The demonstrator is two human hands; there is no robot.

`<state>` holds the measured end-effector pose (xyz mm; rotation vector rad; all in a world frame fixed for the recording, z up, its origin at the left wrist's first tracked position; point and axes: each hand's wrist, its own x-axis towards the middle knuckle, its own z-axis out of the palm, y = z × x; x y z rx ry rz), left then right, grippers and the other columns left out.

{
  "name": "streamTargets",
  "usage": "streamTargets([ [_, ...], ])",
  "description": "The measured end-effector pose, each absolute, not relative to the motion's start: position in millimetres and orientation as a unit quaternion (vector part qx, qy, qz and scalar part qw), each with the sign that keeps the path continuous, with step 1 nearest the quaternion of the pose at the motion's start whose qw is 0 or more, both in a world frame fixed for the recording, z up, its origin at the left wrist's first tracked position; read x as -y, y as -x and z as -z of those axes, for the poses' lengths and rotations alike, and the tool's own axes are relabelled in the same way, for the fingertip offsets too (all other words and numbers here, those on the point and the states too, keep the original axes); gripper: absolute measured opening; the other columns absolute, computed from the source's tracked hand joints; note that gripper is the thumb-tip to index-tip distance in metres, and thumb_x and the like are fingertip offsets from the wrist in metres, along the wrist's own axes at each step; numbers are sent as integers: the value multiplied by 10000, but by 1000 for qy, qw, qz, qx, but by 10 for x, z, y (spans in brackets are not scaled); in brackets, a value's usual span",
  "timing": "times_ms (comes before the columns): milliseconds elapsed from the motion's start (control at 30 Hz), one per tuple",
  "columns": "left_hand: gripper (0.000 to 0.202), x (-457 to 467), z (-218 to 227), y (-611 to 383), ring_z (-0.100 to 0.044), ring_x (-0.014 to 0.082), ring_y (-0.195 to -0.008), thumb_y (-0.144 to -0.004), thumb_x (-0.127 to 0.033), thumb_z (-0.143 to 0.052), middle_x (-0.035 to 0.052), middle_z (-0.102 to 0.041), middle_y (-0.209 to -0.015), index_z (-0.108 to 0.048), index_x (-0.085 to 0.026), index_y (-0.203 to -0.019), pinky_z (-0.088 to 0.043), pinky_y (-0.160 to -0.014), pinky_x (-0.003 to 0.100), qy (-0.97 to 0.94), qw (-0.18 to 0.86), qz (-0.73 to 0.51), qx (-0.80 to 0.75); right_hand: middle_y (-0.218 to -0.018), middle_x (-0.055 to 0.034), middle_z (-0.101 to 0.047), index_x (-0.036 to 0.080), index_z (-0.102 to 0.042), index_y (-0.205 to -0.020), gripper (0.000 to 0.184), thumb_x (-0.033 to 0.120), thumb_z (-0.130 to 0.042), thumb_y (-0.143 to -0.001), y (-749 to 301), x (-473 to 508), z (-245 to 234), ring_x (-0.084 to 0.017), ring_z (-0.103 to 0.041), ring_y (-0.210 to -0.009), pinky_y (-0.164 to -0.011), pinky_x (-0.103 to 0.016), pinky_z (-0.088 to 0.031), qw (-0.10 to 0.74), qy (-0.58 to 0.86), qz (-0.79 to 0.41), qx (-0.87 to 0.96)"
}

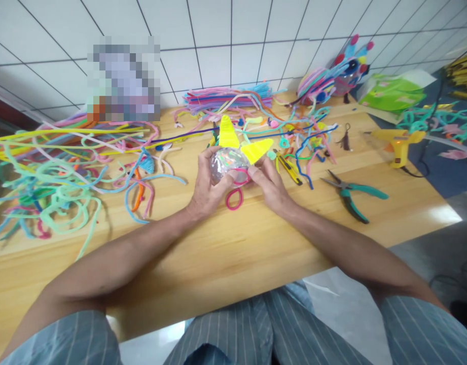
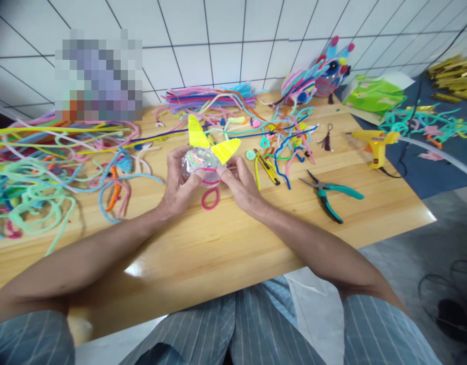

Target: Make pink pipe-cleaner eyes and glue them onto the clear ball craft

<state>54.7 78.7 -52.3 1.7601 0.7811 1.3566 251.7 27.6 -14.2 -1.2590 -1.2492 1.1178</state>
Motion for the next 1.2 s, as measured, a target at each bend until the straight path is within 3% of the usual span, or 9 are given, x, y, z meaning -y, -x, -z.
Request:
streamTargets([
  [200,700,-780,527,-565,-690,287,-1286,-1022,-630,-770,108,-605,-1445,-421,-332,-1550,-607,-1126,494,-703,377,-527,-293,-1191,-48,-785,311,-558,-1155,636,839,-772,-870,-2517,-272,122,-287,-775,-1100,-952,-466,-645,482,535,-459,520],
  [500,795,-790,601,-552,-607,335,-1439,-993,-685,-779,138,-558,-1522,-409,-314,-1590,-531,-1242,552,-710,358,-527,-298,-1184,-60,-791,302,-570,-1132,593,814,-751,-893,-2502,-250,83,-289,-768,-1081,-932,-472,-657,495,544,-428,526],
  [800,748,-810,562,-548,-666,296,-1333,-973,-685,-804,108,-592,-1457,-455,-328,-1530,-589,-1165,495,-687,360,-545,-318,-1259,-54,-784,315,-575,-1175,638,830,-780,-860,-2502,-256,87,-299,-760,-1163,-988,-482,-640,499,516,-448,532],
  [967,694,-811,535,-539,-699,277,-1265,-985,-666,-791,92,-618,-1422,-471,-321,-1495,-621,-1102,470,-676,378,-545,-323,-1278,-64,-758,305,-563,-1173,608,768,-799,-856,-2504,-273,111,-296,-757,-1141,-953,-466,-621,490,520,-450,536],
  [1200,720,-838,591,-541,-679,280,-1294,-962,-664,-820,85,-602,-1430,-467,-351,-1505,-604,-1125,480,-683,358,-547,-325,-1206,-40,-747,315,-564,-1144,643,832,-794,-839,-2512,-290,133,-281,-754,-1092,-905,-446,-630,496,519,-457,525],
])
